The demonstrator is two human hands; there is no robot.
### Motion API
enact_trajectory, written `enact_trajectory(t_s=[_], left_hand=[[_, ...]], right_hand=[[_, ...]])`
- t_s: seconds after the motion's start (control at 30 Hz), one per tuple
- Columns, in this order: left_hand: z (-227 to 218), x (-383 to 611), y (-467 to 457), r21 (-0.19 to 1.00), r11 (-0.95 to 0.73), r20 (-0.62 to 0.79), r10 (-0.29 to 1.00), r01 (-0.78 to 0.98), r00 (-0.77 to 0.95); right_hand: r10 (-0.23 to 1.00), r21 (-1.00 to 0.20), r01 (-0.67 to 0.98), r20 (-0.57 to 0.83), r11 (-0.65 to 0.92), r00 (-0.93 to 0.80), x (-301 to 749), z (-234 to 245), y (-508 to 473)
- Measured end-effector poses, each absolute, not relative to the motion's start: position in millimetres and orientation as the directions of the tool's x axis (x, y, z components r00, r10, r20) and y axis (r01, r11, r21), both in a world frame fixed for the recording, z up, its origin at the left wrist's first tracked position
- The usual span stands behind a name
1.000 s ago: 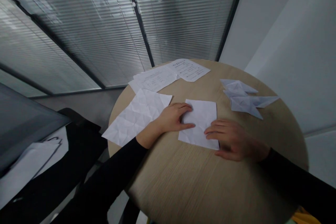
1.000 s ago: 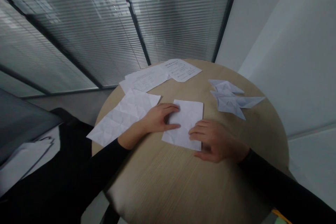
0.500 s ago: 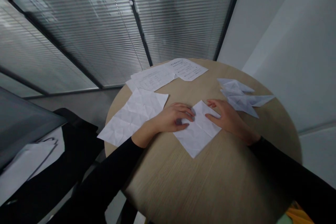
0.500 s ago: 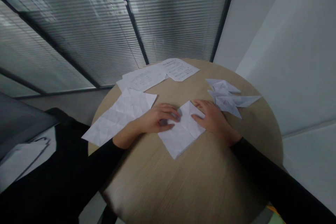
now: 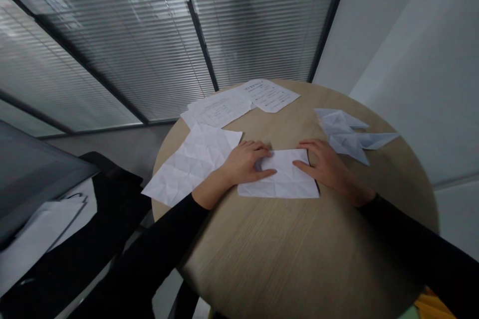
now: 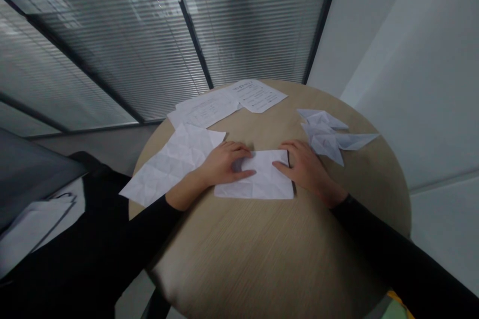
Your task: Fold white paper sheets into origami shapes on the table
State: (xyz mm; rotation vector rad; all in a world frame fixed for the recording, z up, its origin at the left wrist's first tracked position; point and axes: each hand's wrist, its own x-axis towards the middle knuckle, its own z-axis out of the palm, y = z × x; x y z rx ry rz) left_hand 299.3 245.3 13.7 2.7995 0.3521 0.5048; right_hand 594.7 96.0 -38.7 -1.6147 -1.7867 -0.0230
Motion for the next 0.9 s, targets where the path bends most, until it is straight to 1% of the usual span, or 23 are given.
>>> enact_trajectory(t_s=[0.1,0.2,0.3,0.4,0.47,0.53,0.63,0.73,0.8,0.9], left_hand=[[11.8,299.5,244.7,0.304,-0.935,0.306,0.276,0.181,0.911],[7.9,301.8,243.4,0.307,-0.936,0.312,0.270,0.173,0.911],[3.6,306.2,239.2,0.298,-0.926,0.320,0.327,0.233,0.889],[1.5,310.3,233.5,0.277,-0.911,0.320,0.388,0.306,0.864],[1.8,311.6,230.9,0.270,-0.907,0.319,0.401,0.324,0.859],[2.8,311.3,230.5,0.269,-0.909,0.321,0.396,0.319,0.860],[3.9,309.1,233.5,0.290,-0.909,0.318,0.386,0.299,0.866],[3.5,306.5,238.0,0.341,-0.886,0.310,0.423,0.315,0.852],[2.7,305.5,240.1,0.365,-0.870,0.308,0.448,0.331,0.839],[1.4,305.5,241.3,0.365,-0.879,0.315,0.426,0.306,0.848]], right_hand=[[0.862,-0.461,0.856,0.505,0.232,0.039,589.9,-37.3,96.0],[0.855,-0.492,0.844,0.511,0.214,0.082,584.8,-31.9,93.7],[0.851,-0.483,0.860,0.511,0.167,0.122,580.3,-29.7,91.4],[0.879,-0.448,0.884,0.466,0.132,0.105,577.6,-31.7,91.0],[0.899,-0.443,0.887,0.429,0.128,0.084,576.7,-32.5,91.1],[0.907,-0.433,0.886,0.420,0.169,0.032,575.9,-30.8,90.4],[0.889,-0.377,0.870,0.436,0.319,-0.138,573.3,-24.2,87.2],[0.855,-0.328,0.831,0.428,0.449,-0.293,568.3,-15.9,82.7],[0.841,-0.326,0.803,0.405,0.500,-0.359,564.5,-10.9,80.0],[0.826,-0.343,0.766,0.382,0.543,-0.414,560.9,-6.2,77.8]])
